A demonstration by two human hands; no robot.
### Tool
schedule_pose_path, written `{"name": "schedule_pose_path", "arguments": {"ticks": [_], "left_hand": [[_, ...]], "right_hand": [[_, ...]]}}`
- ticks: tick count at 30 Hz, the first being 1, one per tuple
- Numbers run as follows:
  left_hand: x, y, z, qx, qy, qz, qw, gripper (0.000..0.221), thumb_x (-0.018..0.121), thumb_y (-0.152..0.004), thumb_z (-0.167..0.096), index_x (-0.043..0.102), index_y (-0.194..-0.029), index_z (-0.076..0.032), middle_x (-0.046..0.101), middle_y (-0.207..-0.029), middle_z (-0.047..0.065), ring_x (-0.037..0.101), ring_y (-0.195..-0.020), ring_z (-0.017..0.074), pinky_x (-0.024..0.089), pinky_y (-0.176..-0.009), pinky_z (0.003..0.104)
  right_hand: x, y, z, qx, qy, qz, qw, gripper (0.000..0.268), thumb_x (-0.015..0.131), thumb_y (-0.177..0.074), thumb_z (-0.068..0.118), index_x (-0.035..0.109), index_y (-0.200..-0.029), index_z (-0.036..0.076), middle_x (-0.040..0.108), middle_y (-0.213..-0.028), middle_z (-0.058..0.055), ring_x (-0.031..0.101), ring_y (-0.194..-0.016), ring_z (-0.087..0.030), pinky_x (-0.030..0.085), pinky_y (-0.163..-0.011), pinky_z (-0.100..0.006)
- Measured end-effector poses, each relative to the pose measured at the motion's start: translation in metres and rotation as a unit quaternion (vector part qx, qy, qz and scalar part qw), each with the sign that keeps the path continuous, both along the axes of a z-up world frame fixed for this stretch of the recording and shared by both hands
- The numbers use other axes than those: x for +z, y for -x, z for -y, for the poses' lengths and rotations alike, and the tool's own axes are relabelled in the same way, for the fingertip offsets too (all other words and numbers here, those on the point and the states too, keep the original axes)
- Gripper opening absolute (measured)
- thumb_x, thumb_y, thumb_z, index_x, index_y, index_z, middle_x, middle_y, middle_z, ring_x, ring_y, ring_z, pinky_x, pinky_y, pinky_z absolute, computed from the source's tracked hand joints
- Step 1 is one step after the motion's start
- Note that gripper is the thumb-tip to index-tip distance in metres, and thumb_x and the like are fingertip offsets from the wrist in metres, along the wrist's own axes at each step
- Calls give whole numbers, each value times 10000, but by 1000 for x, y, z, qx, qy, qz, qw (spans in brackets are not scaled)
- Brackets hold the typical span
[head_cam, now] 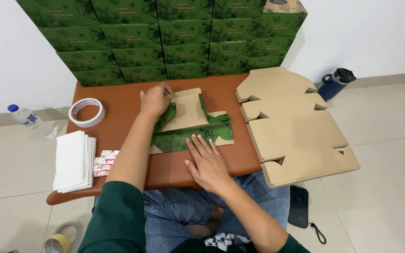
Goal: Folding cardboard templates and tucking tabs to assemble small product boxes, then placing cards inside.
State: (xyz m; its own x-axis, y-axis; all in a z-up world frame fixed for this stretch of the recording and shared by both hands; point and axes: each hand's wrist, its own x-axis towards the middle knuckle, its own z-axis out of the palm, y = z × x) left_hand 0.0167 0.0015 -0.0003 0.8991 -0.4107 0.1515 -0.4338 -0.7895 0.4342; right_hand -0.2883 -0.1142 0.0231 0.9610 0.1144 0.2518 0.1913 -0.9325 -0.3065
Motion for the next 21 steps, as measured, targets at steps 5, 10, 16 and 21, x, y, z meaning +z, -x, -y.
{"name": "schedule_pose_path", "arguments": {"ticks": [5,10,16,21], "left_hand": [[37,-1,-10,8,-11,59,998,74,689,-931,-213,651,-982,-252,730,-915,-57,641,-1035,233,340,-949,503],[64,14,-10,28,15,121,992,59,679,-886,-81,705,-892,-134,696,-775,41,578,-822,251,344,-872,386],[30,-2,-8,25,-22,192,981,43,704,-851,-71,698,-845,-113,724,-838,52,557,-818,264,326,-859,392],[6,-6,-4,27,-55,216,975,47,647,-891,-141,691,-896,-125,718,-934,58,539,-882,273,307,-873,401]], "right_hand": [[10,20,0,13,-4,-2,1000,597,428,-1041,404,404,-1535,69,385,-1579,-193,305,-1486,-325,142,-1213,-503],[15,48,-7,11,-11,55,998,613,497,-982,346,423,-1492,14,421,-1564,-175,318,-1487,-297,178,-1207,-476],[13,72,-14,23,-26,45,998,606,506,-988,322,411,-1498,10,413,-1562,-186,310,-1485,-315,168,-1206,-495],[9,70,-16,4,3,91,996,503,535,-986,268,509,-1430,33,503,-1496,-159,414,-1421,-306,270,-1167,-483]]}}
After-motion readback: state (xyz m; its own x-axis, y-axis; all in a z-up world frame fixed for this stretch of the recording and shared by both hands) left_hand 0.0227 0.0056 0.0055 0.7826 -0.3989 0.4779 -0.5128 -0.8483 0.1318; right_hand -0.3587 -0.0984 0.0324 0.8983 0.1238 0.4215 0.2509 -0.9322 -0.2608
